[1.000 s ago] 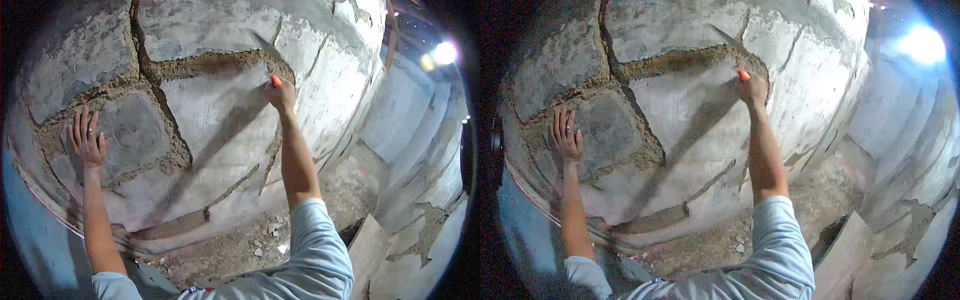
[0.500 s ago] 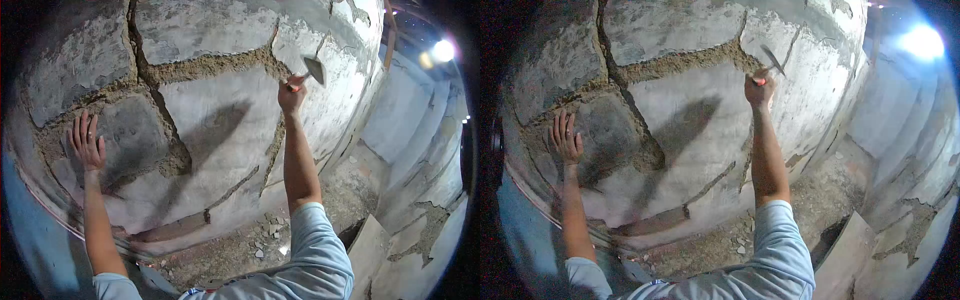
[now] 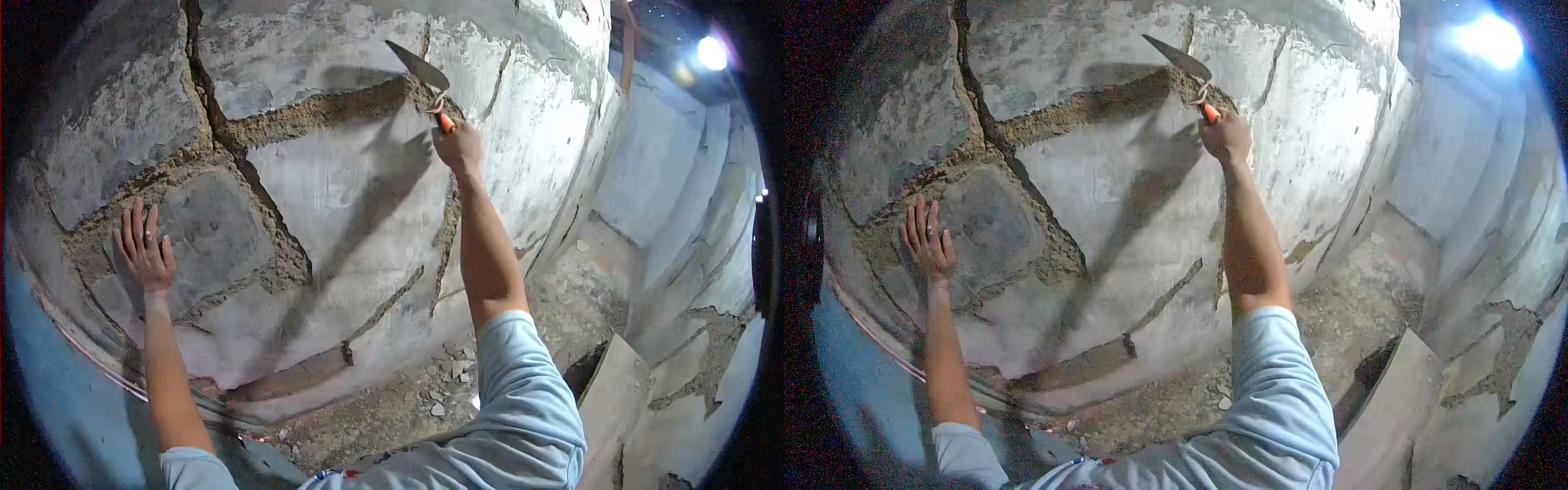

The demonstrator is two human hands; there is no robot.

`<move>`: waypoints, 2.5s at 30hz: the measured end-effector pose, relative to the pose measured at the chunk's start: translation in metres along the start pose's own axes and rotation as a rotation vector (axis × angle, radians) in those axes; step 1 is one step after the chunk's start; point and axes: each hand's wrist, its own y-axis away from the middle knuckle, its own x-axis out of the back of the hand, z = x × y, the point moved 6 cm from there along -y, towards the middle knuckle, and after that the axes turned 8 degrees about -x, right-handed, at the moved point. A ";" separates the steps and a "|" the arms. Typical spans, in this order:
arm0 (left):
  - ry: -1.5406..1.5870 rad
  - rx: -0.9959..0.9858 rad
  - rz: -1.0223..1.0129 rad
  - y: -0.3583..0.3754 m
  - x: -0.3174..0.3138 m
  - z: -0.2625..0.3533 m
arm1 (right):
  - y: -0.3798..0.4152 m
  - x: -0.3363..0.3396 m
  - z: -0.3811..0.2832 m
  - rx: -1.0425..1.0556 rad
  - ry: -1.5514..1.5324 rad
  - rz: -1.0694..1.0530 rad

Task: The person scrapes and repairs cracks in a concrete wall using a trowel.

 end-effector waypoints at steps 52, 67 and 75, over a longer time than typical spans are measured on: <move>0.433 -0.389 -0.060 -0.273 -0.118 0.341 | 0.705 0.178 0.643 -1.413 0.128 -0.510; 0.480 -0.421 -0.270 -0.283 -0.153 0.480 | 0.561 0.230 0.583 -1.446 -0.293 -0.122; 0.227 -0.371 -0.623 -0.227 -0.152 0.553 | 0.580 0.252 0.706 -1.562 -0.268 -0.651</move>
